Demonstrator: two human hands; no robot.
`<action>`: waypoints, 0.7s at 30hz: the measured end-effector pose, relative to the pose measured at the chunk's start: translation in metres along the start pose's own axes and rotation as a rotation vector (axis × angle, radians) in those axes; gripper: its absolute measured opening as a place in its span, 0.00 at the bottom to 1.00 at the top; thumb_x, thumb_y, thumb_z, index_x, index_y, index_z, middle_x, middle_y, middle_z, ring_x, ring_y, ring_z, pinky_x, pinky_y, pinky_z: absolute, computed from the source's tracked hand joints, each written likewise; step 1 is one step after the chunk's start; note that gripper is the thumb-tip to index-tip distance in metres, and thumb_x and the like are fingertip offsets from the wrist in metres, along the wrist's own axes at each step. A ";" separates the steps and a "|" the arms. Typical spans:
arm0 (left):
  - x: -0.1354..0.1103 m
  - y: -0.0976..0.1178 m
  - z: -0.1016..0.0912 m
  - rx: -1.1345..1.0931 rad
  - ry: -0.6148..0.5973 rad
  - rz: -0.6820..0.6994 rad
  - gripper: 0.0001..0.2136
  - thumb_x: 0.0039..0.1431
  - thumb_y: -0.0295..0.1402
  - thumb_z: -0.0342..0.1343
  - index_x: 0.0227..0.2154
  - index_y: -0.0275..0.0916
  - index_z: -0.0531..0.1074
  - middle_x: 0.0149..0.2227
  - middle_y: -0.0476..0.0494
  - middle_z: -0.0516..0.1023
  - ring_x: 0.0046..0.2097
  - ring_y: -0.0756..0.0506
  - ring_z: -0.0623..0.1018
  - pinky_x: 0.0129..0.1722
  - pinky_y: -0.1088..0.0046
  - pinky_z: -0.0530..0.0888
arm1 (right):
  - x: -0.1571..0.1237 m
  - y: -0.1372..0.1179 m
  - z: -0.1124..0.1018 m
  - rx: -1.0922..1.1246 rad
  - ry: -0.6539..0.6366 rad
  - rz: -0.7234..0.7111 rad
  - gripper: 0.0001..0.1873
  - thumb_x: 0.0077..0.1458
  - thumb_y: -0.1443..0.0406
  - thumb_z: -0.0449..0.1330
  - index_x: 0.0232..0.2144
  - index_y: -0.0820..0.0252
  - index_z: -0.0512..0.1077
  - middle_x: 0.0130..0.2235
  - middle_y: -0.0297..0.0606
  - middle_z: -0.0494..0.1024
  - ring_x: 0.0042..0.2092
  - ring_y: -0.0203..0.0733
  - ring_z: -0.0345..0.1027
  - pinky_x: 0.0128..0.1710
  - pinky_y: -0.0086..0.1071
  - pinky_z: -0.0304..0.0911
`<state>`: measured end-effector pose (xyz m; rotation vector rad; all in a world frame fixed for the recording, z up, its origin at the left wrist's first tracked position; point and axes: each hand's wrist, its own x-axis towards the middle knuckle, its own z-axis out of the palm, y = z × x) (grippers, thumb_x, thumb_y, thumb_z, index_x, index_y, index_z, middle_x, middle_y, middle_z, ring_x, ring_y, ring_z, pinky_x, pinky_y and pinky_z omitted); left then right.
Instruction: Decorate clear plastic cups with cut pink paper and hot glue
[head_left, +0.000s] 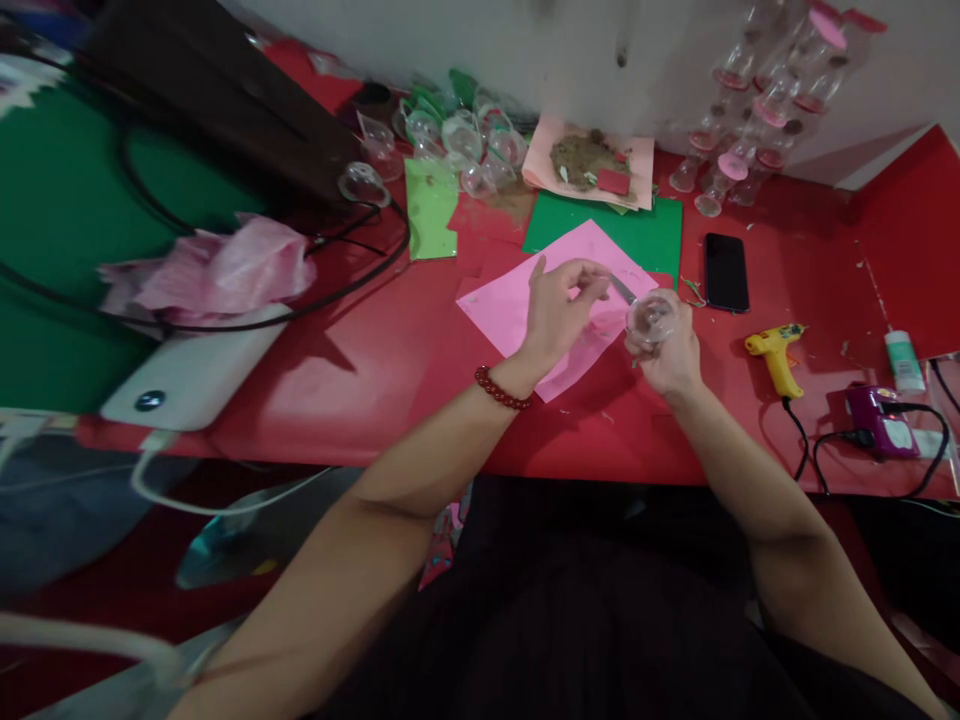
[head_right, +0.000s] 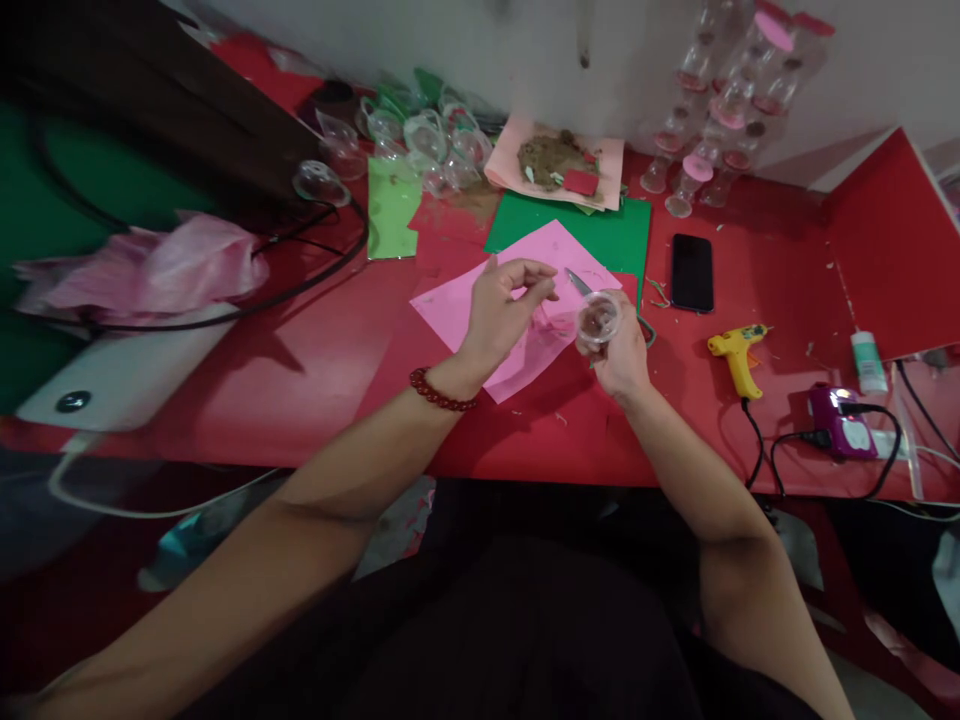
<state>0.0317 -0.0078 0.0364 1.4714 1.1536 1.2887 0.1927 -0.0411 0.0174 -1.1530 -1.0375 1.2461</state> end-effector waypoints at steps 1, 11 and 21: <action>0.001 0.000 -0.002 -0.006 -0.003 0.008 0.08 0.63 0.23 0.59 0.32 0.42 0.79 0.36 0.46 0.83 0.45 0.44 0.81 0.70 0.51 0.64 | 0.001 -0.001 -0.001 0.027 0.003 0.027 0.26 0.65 0.37 0.51 0.34 0.49 0.62 0.27 0.30 0.69 0.20 0.34 0.51 0.19 0.32 0.52; -0.006 -0.007 0.010 0.021 -0.380 0.163 0.30 0.42 0.25 0.78 0.51 0.44 0.79 0.63 0.38 0.79 0.72 0.33 0.69 0.75 0.48 0.59 | 0.003 0.006 -0.001 0.107 -0.034 0.124 0.36 0.60 0.28 0.51 0.38 0.52 0.71 0.32 0.35 0.76 0.24 0.35 0.61 0.20 0.30 0.54; -0.010 0.005 0.003 0.130 -0.177 0.216 0.14 0.57 0.32 0.71 0.45 0.42 0.78 0.52 0.40 0.85 0.54 0.41 0.81 0.59 0.67 0.74 | -0.011 -0.002 -0.001 -0.243 0.014 -0.260 0.32 0.53 0.35 0.69 0.31 0.52 0.64 0.25 0.25 0.61 0.25 0.33 0.53 0.26 0.31 0.50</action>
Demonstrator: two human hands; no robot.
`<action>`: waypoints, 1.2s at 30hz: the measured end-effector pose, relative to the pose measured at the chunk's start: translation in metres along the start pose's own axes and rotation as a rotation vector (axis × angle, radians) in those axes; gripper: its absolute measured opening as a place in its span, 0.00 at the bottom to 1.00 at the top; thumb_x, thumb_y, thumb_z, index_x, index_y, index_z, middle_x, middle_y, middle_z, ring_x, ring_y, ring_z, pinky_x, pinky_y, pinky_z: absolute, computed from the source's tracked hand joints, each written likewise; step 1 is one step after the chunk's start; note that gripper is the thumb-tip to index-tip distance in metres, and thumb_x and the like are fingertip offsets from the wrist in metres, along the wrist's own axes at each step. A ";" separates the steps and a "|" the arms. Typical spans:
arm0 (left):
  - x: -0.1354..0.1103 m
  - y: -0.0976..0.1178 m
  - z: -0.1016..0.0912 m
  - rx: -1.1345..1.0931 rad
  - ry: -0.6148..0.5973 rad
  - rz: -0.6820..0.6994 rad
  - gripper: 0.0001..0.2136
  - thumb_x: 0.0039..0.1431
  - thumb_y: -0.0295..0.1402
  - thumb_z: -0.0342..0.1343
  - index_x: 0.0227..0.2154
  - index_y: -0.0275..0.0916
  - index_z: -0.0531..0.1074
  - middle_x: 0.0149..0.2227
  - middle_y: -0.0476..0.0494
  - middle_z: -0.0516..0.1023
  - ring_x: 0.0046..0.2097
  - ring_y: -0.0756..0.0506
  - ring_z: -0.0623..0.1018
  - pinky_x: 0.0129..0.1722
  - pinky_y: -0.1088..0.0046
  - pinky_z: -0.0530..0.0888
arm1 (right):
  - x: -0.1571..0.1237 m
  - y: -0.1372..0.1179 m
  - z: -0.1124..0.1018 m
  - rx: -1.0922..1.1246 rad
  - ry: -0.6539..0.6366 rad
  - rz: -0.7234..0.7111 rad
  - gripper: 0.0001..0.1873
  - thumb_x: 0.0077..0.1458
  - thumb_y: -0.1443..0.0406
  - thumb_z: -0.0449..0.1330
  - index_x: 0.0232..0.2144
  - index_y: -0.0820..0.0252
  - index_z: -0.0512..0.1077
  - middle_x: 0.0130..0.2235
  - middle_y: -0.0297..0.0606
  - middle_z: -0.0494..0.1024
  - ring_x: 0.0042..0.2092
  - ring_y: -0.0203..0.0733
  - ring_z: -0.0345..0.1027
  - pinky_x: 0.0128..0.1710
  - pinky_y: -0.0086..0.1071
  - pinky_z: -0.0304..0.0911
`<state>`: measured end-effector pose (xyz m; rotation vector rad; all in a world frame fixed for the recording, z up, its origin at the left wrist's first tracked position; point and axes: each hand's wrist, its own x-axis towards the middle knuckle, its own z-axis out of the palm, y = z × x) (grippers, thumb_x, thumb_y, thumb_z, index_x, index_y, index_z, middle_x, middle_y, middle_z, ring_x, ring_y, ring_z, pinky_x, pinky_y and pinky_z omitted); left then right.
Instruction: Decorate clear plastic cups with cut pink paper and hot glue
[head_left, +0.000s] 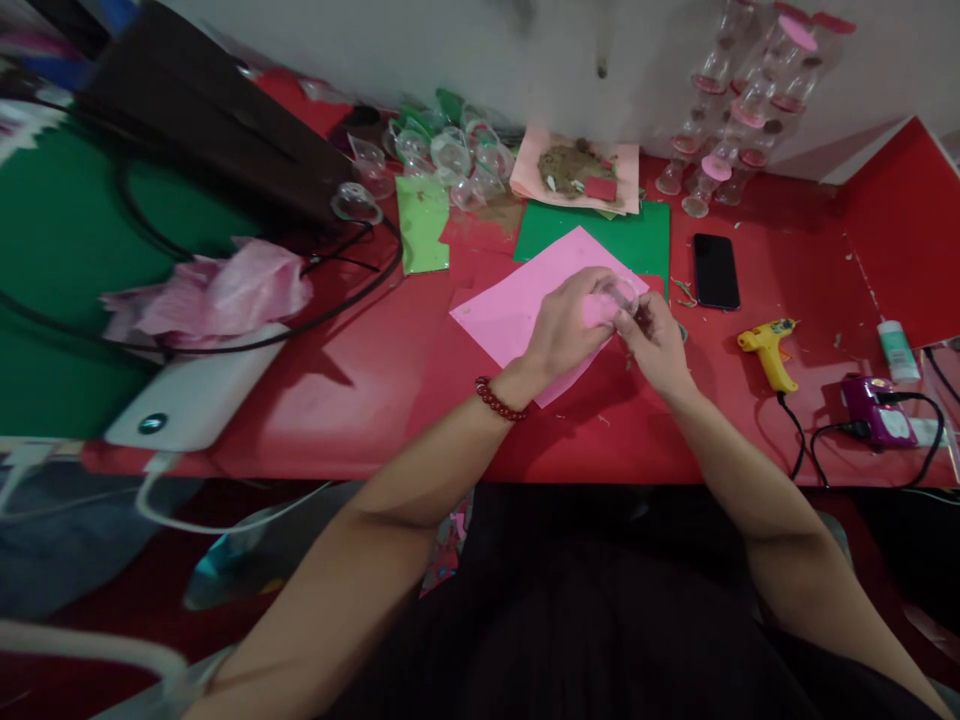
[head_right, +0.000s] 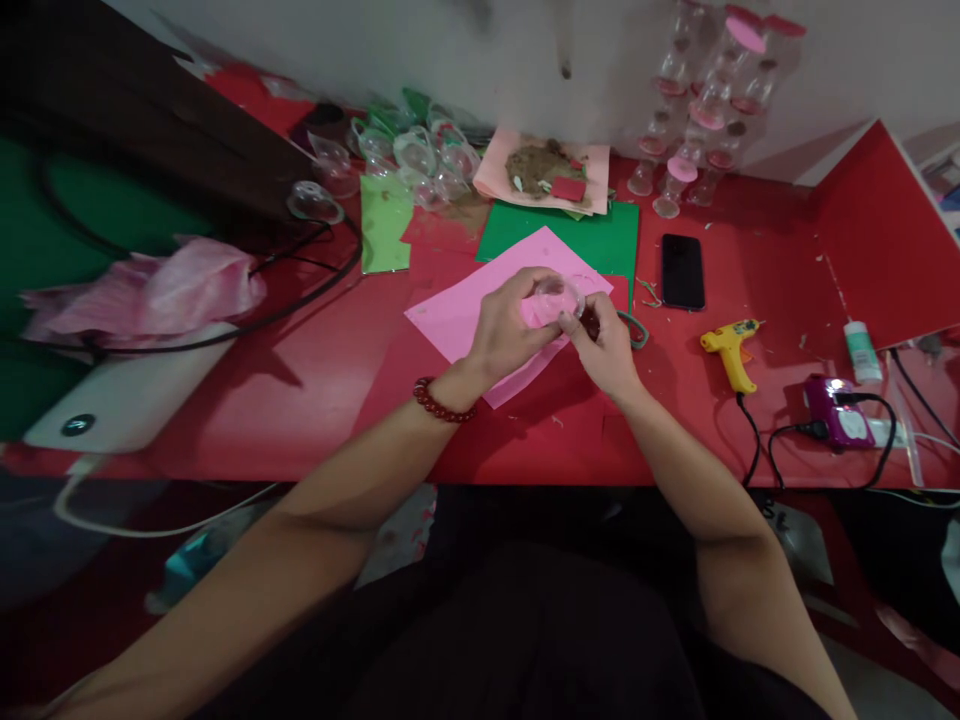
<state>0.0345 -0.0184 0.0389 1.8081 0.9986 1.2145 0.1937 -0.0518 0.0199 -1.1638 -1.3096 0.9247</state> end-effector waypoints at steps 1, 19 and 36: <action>0.001 -0.001 -0.002 0.024 -0.022 0.020 0.14 0.57 0.33 0.70 0.45 0.41 0.78 0.52 0.39 0.85 0.54 0.41 0.81 0.59 0.67 0.74 | 0.000 0.000 -0.002 -0.058 -0.004 -0.042 0.31 0.55 0.35 0.68 0.29 0.52 0.64 0.24 0.26 0.61 0.26 0.33 0.53 0.27 0.32 0.50; 0.027 -0.037 -0.054 0.433 0.076 0.058 0.19 0.49 0.27 0.73 0.44 0.42 0.78 0.50 0.39 0.84 0.53 0.37 0.80 0.57 0.56 0.75 | 0.016 0.004 -0.041 -0.728 -0.001 -0.081 0.08 0.62 0.69 0.58 0.39 0.54 0.76 0.40 0.39 0.83 0.39 0.44 0.74 0.42 0.38 0.67; 0.026 -0.055 -0.032 0.310 -0.023 -0.152 0.22 0.49 0.19 0.65 0.46 0.41 0.68 0.47 0.41 0.77 0.49 0.39 0.78 0.51 0.60 0.73 | -0.010 -0.024 -0.140 -1.328 0.370 0.240 0.25 0.61 0.63 0.64 0.58 0.70 0.75 0.59 0.66 0.75 0.62 0.66 0.67 0.63 0.59 0.59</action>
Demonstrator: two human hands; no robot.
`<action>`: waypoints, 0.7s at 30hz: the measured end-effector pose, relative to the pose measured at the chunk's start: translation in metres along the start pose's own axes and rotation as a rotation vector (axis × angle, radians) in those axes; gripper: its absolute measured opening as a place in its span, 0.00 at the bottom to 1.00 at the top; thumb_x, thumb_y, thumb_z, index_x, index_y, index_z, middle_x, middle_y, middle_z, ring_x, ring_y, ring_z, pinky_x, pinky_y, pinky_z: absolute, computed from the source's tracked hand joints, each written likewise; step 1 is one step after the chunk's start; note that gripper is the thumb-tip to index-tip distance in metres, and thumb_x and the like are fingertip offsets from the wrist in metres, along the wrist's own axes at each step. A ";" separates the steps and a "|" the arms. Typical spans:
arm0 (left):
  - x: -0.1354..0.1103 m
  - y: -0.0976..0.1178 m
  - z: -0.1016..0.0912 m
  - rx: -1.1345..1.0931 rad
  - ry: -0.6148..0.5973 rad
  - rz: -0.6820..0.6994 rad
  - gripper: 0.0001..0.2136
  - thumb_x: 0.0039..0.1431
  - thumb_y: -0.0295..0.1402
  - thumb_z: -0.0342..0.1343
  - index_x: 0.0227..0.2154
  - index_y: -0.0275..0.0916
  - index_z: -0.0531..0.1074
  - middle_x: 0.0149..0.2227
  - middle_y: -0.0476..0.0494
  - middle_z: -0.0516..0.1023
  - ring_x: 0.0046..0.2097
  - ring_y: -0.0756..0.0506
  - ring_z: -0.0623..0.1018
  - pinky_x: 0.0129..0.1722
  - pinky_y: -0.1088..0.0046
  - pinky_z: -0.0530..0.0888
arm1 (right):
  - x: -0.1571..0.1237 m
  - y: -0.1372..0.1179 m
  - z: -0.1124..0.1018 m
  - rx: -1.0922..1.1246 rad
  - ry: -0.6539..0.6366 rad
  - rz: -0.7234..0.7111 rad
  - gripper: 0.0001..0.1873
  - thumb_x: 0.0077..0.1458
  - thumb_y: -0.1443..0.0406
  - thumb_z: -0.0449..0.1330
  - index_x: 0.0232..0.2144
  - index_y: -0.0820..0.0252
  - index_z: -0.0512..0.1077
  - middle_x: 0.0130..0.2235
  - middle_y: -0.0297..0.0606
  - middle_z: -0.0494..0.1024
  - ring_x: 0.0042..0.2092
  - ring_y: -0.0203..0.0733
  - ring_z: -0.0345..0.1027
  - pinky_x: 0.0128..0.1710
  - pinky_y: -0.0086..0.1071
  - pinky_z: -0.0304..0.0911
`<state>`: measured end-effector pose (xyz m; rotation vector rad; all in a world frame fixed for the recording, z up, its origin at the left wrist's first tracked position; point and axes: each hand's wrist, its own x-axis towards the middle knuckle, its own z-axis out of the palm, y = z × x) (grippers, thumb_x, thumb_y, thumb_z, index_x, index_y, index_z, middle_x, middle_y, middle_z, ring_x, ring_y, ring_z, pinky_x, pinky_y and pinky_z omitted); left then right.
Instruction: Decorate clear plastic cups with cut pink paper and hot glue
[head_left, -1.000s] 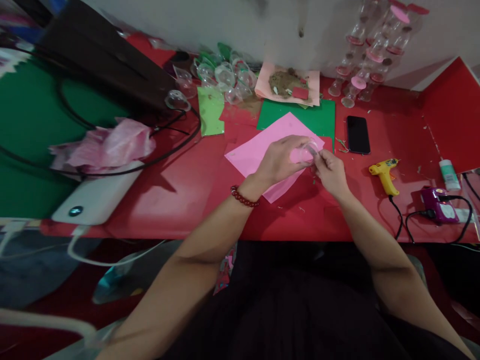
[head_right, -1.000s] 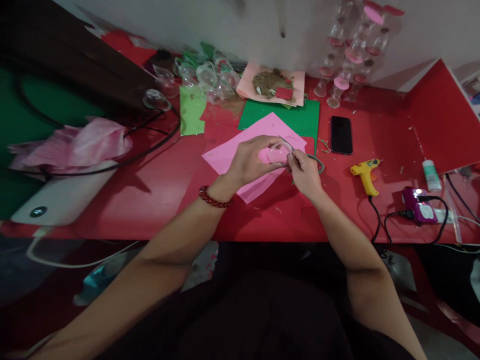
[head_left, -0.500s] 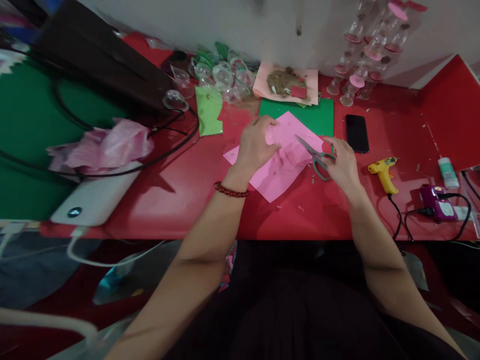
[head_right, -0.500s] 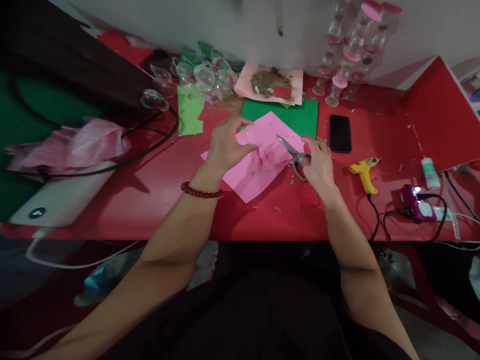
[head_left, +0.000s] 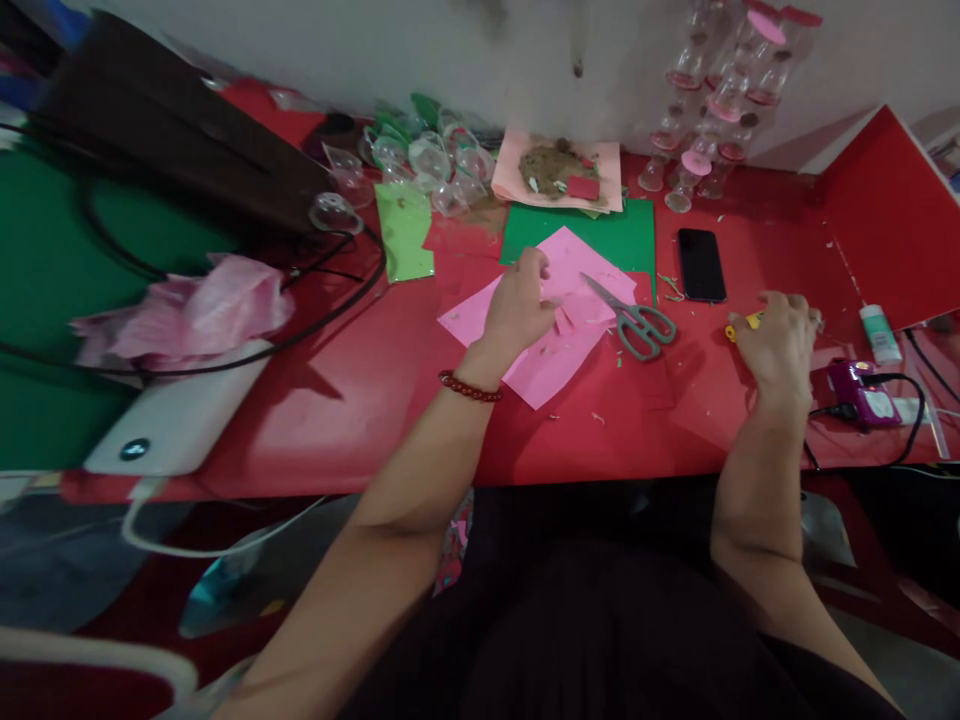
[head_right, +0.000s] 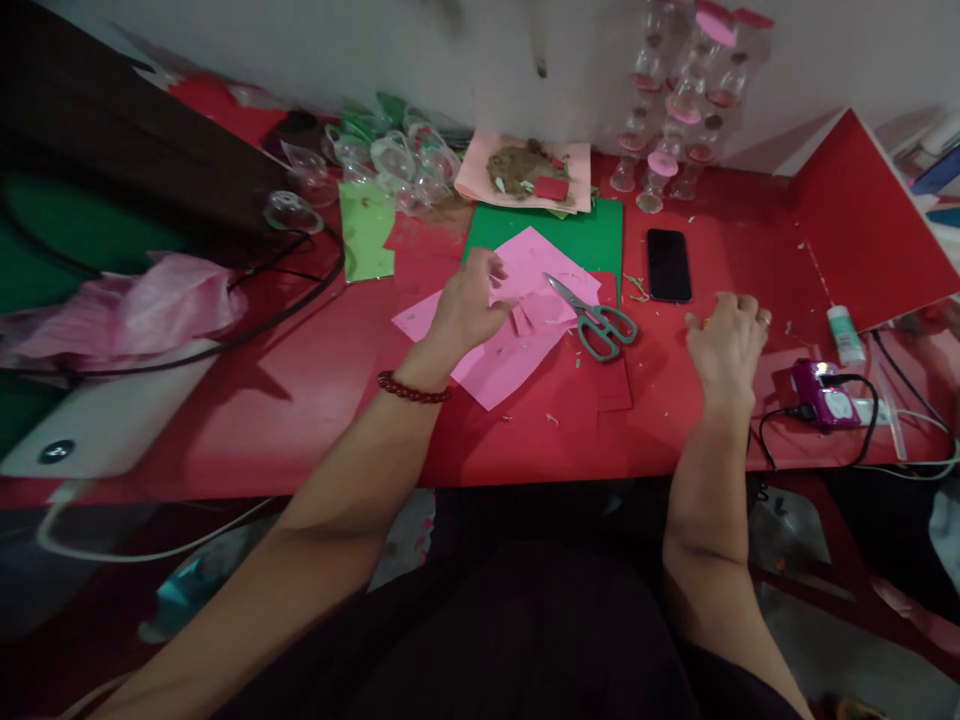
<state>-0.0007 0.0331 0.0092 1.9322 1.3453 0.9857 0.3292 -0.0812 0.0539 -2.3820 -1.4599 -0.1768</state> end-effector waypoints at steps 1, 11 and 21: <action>0.002 -0.003 0.001 -0.054 0.044 -0.024 0.22 0.49 0.18 0.65 0.46 0.41 0.67 0.45 0.43 0.76 0.47 0.41 0.78 0.50 0.61 0.74 | -0.002 0.011 0.000 -0.022 -0.016 0.063 0.25 0.62 0.61 0.63 0.58 0.71 0.74 0.59 0.67 0.75 0.62 0.68 0.67 0.62 0.60 0.59; 0.004 0.011 0.001 -0.569 0.002 -0.117 0.21 0.45 0.22 0.69 0.43 0.40 0.76 0.47 0.45 0.81 0.44 0.47 0.78 0.44 0.69 0.77 | -0.011 0.040 0.019 -0.141 -0.180 0.137 0.28 0.56 0.67 0.59 0.58 0.78 0.73 0.55 0.71 0.77 0.57 0.66 0.73 0.59 0.55 0.64; -0.005 0.032 -0.011 -1.005 -0.260 -0.243 0.14 0.55 0.27 0.69 0.44 0.43 0.77 0.41 0.48 0.83 0.42 0.50 0.81 0.43 0.74 0.77 | -0.011 0.009 -0.036 0.367 0.151 0.076 0.18 0.44 0.64 0.67 0.41 0.57 0.78 0.41 0.44 0.83 0.42 0.52 0.75 0.45 0.47 0.72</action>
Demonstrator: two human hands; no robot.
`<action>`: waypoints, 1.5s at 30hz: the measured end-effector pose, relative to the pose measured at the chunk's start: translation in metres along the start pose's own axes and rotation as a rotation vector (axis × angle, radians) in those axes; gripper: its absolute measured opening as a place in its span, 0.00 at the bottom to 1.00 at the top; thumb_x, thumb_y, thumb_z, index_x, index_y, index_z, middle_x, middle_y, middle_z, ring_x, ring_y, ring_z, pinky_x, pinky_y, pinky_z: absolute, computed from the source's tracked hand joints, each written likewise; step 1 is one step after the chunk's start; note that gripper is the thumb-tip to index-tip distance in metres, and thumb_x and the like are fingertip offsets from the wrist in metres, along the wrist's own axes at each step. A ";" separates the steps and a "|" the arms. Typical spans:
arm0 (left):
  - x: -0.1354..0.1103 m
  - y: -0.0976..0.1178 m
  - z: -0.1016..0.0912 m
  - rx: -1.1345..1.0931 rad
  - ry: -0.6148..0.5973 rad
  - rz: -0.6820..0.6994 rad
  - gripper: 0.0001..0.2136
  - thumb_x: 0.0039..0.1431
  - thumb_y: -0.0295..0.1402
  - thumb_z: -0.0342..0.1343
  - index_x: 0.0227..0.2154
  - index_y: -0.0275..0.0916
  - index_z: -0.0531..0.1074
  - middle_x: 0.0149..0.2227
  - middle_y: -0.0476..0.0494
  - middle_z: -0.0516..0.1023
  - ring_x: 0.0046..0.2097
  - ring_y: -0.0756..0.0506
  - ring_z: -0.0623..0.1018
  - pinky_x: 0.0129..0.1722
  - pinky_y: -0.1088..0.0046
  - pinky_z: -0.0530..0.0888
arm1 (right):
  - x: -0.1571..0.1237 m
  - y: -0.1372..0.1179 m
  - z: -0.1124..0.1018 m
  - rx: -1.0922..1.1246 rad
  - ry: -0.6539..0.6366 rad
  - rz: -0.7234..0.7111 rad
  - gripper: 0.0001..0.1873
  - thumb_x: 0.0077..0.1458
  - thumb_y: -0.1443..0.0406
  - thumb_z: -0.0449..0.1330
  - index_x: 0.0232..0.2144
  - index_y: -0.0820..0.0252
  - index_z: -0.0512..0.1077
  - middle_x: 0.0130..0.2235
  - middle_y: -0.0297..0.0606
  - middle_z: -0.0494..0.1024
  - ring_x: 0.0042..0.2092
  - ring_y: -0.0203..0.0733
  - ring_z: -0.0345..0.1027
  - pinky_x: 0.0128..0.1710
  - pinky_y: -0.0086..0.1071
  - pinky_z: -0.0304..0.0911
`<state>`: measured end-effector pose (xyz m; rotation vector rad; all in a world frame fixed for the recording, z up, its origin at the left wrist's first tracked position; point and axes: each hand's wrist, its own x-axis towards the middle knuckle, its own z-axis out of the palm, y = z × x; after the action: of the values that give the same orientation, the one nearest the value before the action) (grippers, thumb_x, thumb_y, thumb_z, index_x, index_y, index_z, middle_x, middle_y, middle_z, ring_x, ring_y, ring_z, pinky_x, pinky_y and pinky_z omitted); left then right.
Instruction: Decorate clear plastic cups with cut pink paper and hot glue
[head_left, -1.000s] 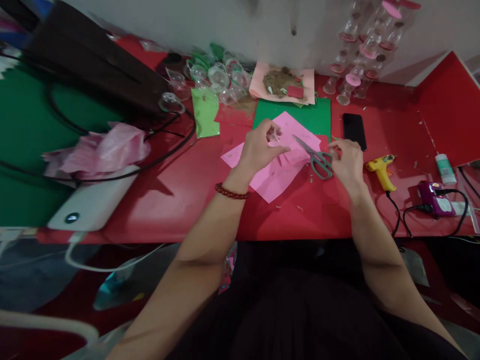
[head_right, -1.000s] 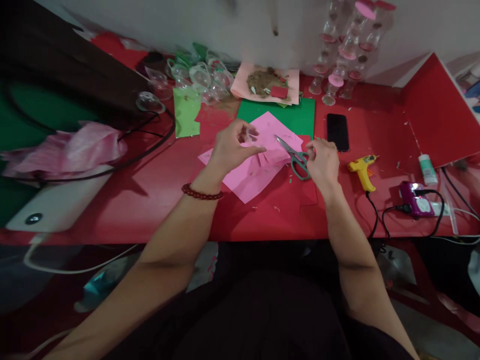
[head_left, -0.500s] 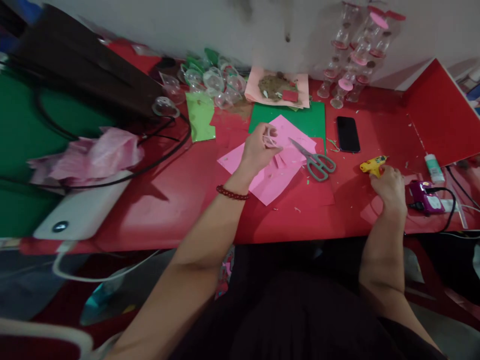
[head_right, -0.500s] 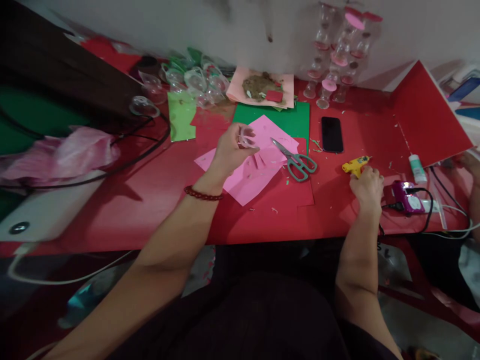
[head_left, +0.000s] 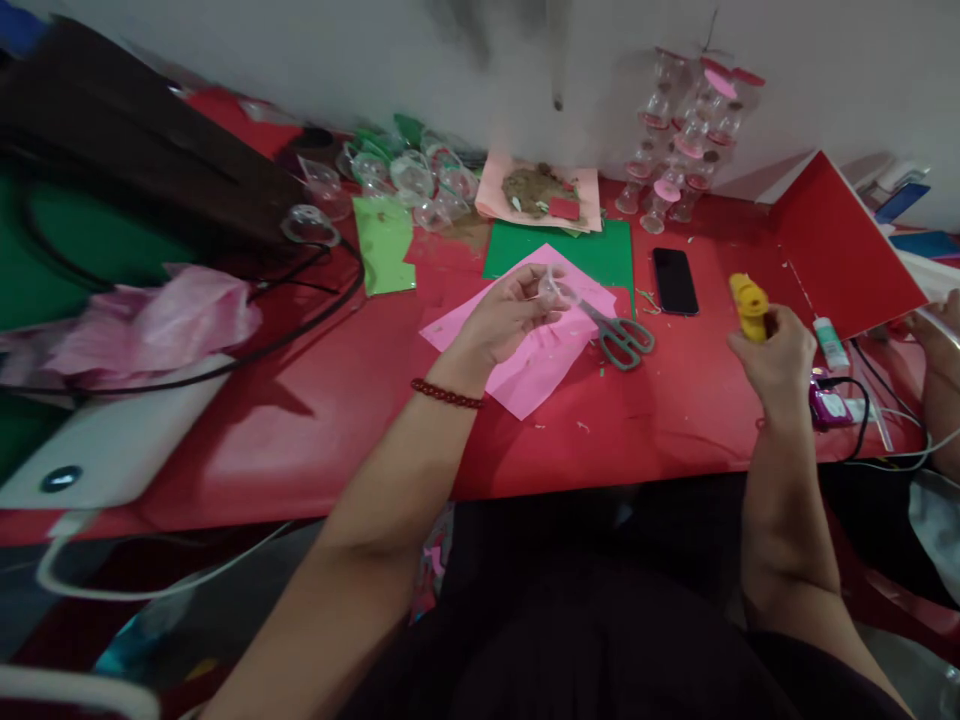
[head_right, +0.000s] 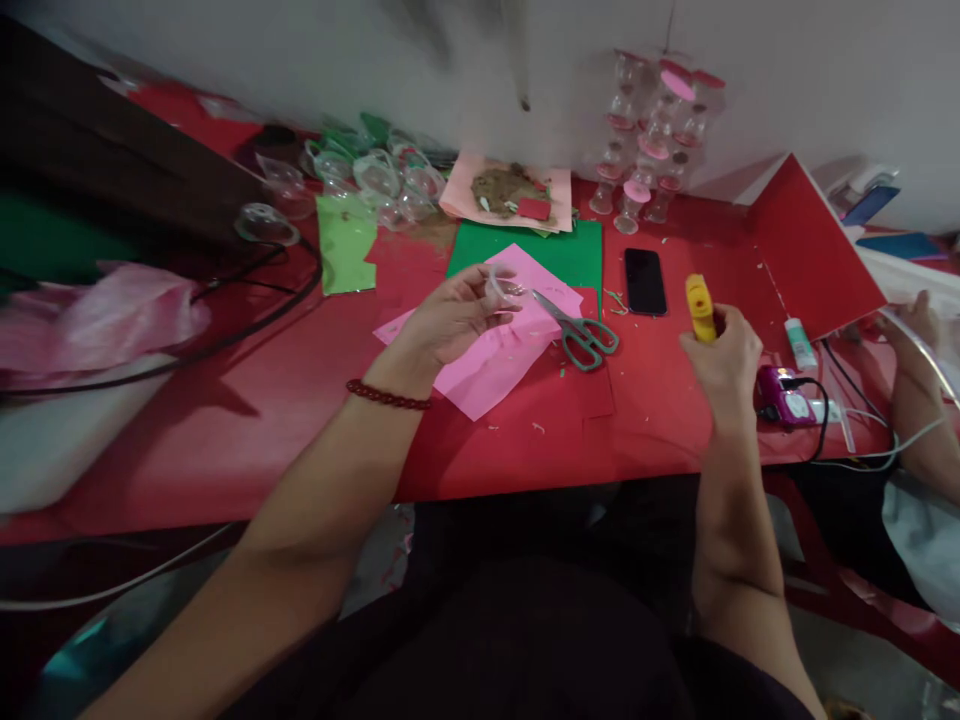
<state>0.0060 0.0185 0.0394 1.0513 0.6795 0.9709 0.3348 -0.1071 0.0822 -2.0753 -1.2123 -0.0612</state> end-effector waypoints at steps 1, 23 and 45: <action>-0.001 0.002 0.002 -0.042 -0.017 -0.037 0.13 0.58 0.29 0.68 0.45 0.43 0.78 0.42 0.47 0.83 0.41 0.50 0.81 0.43 0.74 0.77 | -0.001 -0.013 -0.002 0.163 -0.026 0.018 0.14 0.45 0.63 0.67 0.38 0.56 0.78 0.37 0.41 0.82 0.37 0.47 0.73 0.38 0.42 0.71; 0.002 -0.008 0.013 -0.338 0.073 -0.262 0.09 0.63 0.29 0.58 0.42 0.36 0.81 0.34 0.42 0.82 0.27 0.53 0.73 0.28 0.80 0.73 | -0.036 -0.067 0.086 0.948 -0.709 -0.074 0.36 0.40 0.29 0.71 0.30 0.53 0.74 0.23 0.31 0.72 0.21 0.35 0.64 0.20 0.33 0.61; 0.001 -0.009 0.014 -0.317 0.134 -0.250 0.07 0.67 0.28 0.59 0.40 0.38 0.83 0.37 0.44 0.81 0.28 0.53 0.73 0.30 0.77 0.73 | -0.039 -0.064 0.093 0.867 -0.731 -0.125 0.31 0.49 0.33 0.68 0.27 0.53 0.71 0.21 0.29 0.67 0.21 0.34 0.59 0.21 0.33 0.59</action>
<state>0.0216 0.0122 0.0359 0.6105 0.7203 0.9000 0.2353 -0.0603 0.0345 -1.2502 -1.4159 1.0550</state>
